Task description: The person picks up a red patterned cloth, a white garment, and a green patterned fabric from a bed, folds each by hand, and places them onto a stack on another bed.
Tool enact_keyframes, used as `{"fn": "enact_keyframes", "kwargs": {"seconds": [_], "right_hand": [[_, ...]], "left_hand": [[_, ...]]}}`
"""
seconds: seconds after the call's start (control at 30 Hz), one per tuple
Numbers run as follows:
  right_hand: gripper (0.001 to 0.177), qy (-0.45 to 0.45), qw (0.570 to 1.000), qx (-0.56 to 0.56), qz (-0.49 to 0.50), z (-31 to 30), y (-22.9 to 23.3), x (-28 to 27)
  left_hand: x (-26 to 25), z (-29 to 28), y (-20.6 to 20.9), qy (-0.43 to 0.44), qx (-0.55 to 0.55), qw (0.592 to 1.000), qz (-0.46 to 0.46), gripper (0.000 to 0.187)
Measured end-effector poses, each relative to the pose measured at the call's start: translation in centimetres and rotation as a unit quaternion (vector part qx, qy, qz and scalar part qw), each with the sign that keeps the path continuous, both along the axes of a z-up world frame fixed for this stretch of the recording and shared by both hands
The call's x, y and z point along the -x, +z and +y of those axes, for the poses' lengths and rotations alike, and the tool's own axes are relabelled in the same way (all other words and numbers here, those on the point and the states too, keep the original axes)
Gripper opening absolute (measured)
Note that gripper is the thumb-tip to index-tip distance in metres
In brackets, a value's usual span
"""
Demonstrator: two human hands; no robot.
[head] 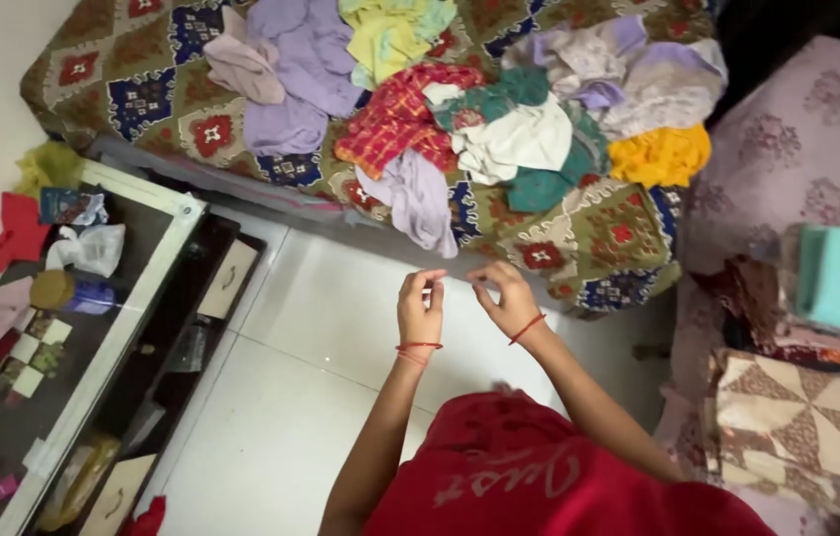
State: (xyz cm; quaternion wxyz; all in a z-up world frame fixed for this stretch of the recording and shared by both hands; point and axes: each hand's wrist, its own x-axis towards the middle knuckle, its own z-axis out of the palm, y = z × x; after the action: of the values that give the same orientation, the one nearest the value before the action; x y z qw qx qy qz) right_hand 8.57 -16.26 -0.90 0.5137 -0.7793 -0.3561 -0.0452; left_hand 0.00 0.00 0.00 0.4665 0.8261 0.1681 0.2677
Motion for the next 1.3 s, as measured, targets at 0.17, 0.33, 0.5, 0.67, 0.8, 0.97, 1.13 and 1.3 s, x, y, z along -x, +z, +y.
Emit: {"fn": "enact_keyframes", "kwargs": {"seconds": [0.17,0.33,0.5,0.67,0.8,0.97,1.13,1.3], "right_hand": [[0.023,-0.018,0.998,0.039,-0.045,4.7,1.7,-3.8],[0.031,0.003,0.997,0.012,-0.071,10.4,1.9,-10.1],[0.058,-0.001,0.992,0.114,-0.062,15.7,-0.4,-17.3],[0.067,0.015,0.987,0.15,-0.053,20.1,-3.3,-23.3],[0.073,0.002,0.978,0.21,-0.018,22.8,-6.5,-27.5],[0.076,-0.045,0.972,0.229,0.026,25.4,-7.8,-30.7],[0.075,-0.112,0.97,0.209,0.056,27.3,-12.4,-32.8],[0.064,-0.206,0.941,0.248,0.102,28.2,-15.0,-33.3]], "left_hand": [[-3.1,3.0,0.9,0.015,-0.017,1.0,-0.009,0.025],[-9.2,8.1,0.3,0.036,-0.047,0.998,-0.03,0.027],[-16.9,13.7,-3.3,0.027,-0.106,0.993,-0.048,0.045],[-23.8,18.0,-7.5,0.006,-0.022,1.0,0.021,0.053],[-28.3,21.1,-9.6,-0.024,-0.07,0.997,-0.009,0.063],[-33.8,24.5,-12.7,-0.083,-0.031,0.99,0.112,0.076],[-37.6,28.5,-13.6,-0.194,-0.079,0.965,0.16,0.091],[-41.7,30.9,-15.0,-0.242,-0.176,0.928,0.223,0.052]]}}
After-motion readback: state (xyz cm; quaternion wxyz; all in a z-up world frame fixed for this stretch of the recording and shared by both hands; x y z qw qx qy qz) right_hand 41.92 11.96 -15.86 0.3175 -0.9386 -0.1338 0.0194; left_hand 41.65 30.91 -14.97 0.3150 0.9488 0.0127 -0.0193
